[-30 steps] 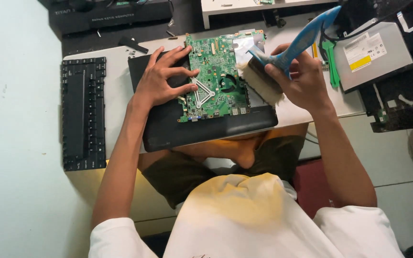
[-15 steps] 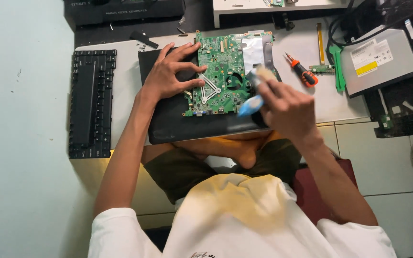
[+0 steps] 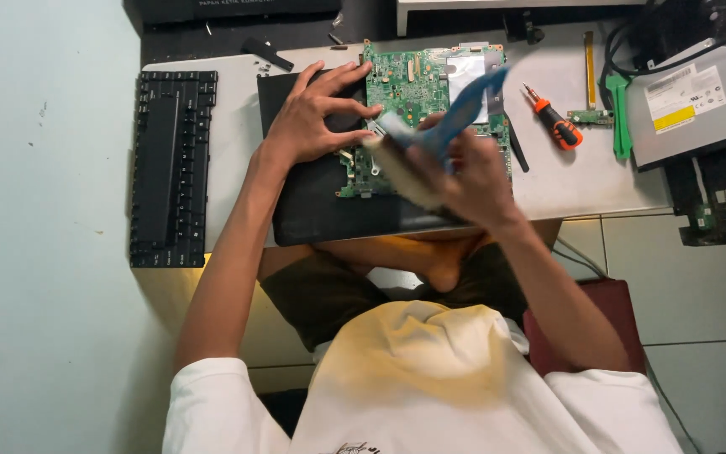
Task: Cleaning a laptop motherboard with a brush and preparing it for reinstallation into a laptop casing.
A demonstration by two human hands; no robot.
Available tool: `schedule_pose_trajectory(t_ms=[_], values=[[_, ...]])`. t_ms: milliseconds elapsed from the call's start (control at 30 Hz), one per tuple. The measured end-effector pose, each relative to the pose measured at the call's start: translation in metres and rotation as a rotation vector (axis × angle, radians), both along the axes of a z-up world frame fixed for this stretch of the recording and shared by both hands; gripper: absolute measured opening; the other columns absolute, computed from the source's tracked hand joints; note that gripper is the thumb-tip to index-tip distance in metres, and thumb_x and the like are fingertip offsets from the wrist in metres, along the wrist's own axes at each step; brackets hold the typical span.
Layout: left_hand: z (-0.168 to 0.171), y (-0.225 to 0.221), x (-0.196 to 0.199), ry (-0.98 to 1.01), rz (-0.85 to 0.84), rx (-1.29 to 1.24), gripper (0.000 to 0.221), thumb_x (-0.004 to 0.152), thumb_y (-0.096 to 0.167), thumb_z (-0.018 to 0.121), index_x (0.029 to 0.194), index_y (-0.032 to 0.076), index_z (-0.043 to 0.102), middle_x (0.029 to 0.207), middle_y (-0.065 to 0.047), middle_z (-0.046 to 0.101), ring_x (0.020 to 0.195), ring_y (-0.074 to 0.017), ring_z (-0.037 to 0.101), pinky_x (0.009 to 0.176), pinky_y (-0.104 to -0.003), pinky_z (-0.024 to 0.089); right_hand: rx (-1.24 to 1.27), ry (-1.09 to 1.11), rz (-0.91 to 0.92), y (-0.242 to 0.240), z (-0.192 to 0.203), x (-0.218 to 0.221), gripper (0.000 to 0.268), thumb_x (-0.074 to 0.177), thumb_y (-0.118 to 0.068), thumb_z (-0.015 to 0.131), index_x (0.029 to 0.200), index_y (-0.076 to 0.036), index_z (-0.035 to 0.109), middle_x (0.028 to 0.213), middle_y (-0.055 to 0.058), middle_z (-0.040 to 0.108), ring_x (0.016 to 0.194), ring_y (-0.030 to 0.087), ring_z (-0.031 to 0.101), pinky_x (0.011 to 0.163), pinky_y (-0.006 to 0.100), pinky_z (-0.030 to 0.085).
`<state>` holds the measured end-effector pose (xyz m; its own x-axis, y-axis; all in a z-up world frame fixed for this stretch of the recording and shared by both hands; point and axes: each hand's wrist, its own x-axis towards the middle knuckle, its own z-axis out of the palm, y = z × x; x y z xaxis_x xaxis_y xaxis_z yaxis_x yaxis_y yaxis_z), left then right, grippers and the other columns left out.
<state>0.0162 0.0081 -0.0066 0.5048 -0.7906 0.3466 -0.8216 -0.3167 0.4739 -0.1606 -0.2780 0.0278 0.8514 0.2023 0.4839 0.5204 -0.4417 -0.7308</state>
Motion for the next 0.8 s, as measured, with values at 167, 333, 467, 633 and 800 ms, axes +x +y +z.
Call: schedule_pose_trajectory(t_ms=[167,333,467,633,800], values=[[0.005,-0.002,-0.004,0.029,0.012,-0.018,0.041,0.109,0.058,0.088,0.140,0.031,0.091,0.187,-0.009,0.050,0.175,-0.0304,0.044,0.145,-0.068,0.017,-0.121,0.094,-0.403,-0.116,0.005,0.030,0.032,0.131,-0.026,0.080,0.147,-0.005,0.062,0.111,0.021,0.083,0.083,0.029,0.081,0.069,0.039,0.069],[0.009,-0.003,-0.006,0.039,0.003,-0.011,0.040,0.109,0.057,0.088,0.140,0.032,0.090,0.186,-0.011,0.051,0.175,-0.0305,0.044,0.145,-0.069,0.017,-0.061,0.086,-0.380,-0.108,0.027,0.023,0.031,0.130,-0.022,0.082,0.145,-0.005,0.061,0.113,0.014,0.078,0.097,0.029,0.082,0.082,0.039,0.068],[0.011,-0.002,-0.008,0.033,0.012,-0.017,0.040,0.108,0.055,0.089,0.140,0.032,0.090,0.186,-0.011,0.052,0.174,-0.0341,0.047,0.145,-0.070,0.018,0.051,0.246,-0.260,-0.089,0.016,0.055,0.033,0.124,-0.032,0.082,0.145,-0.013,0.065,0.111,0.007,0.072,0.099,0.021,0.082,0.072,0.032,0.065],[0.013,-0.002,-0.009,0.031,0.009,-0.014,0.037,0.109,0.056,0.087,0.136,0.031,0.092,0.186,-0.011,0.051,0.175,-0.0337,0.046,0.145,-0.071,0.018,-0.113,-0.036,-0.205,-0.051,0.030,0.099,0.029,0.126,-0.023,0.083,0.142,-0.008,0.064,0.115,0.013,0.086,0.101,0.032,0.089,0.082,0.047,0.067],[0.007,-0.001,-0.007,-0.013,-0.013,-0.047,0.039,0.111,0.057,0.087,0.126,0.022,0.095,0.183,-0.013,0.054,0.174,-0.0356,0.045,0.144,-0.074,0.020,-0.092,0.223,0.009,-0.020,0.035,0.130,0.029,0.121,-0.031,0.080,0.138,-0.011,0.068,0.123,0.010,0.084,0.110,0.031,0.085,0.088,0.045,0.071]])
